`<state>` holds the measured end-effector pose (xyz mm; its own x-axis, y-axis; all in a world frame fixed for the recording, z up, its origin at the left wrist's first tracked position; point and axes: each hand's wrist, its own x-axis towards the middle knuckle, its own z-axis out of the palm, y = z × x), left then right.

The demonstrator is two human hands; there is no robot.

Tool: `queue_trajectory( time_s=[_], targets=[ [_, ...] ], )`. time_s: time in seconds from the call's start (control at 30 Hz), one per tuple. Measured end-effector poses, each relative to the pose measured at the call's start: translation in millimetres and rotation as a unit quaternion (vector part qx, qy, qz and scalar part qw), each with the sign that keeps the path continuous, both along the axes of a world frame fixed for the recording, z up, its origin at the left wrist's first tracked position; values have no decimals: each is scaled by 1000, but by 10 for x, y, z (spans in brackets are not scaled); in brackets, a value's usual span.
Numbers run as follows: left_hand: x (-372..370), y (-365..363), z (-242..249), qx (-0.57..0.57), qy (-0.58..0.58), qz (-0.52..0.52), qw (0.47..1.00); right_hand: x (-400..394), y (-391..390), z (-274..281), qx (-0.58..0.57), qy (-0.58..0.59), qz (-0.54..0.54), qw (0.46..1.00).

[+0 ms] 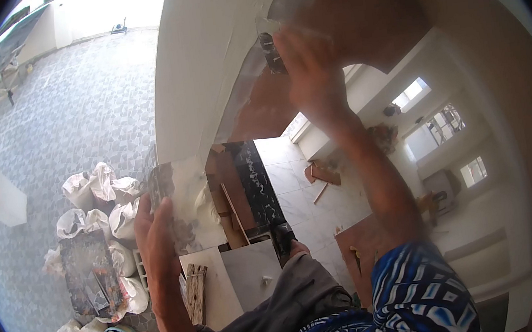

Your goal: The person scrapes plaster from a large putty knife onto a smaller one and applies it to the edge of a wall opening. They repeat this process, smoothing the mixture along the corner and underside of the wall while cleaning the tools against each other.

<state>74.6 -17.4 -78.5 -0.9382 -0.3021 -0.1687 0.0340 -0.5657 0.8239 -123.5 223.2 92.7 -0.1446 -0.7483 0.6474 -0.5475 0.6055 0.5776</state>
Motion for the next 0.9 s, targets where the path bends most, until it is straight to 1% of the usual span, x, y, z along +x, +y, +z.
queue_trajectory(
  time_s=[0.13, 0.37, 0.5, 0.6, 0.63, 0.7, 0.73, 0.77, 0.8, 0.83, 0.87, 0.9],
  targets=[
    [13, -1, 83, 8, 5, -9, 1000, 45, -29, -256, -11, -28, 8, 1000],
    [16, 39, 69, -4, 11, -6, 1000, 97, -43, -746, -27, -50, 9, 998],
    [27, 75, 234, -13, -3, 2, 1000, 90, -57, -950, -23, -53, 5, 998],
    [-1, 53, 253, -12, 3, -1, 1000, 98, -92, -1110, -25, -62, 2, 998],
    [5, 46, 249, -10, 7, -5, 1000, 125, -83, -1145, -20, -89, 5, 996],
    [43, 47, 222, -5, 2, 18, 1000, 212, -63, -1264, -8, -142, 13, 990],
    [57, 50, 208, -2, 0, 30, 1000, 259, -30, -1312, -11, -220, 28, 975],
    [61, 50, 189, -11, -1, 45, 999, 375, -33, -1323, -80, -320, 19, 944],
    [57, 42, 155, -20, -6, 62, 998, 549, -73, -1297, -147, -418, 10, 897],
    [53, 24, 122, -30, -12, 82, 996, 707, -125, -1224, -208, -511, 2, 834],
    [41, 10, 97, -20, -16, 83, 996, 865, -162, -1020, -259, -630, -138, 719],
    [26, 3, 75, -10, -19, 82, 996, 911, -96, -1025, -285, -662, -95, 687]
  ],
)
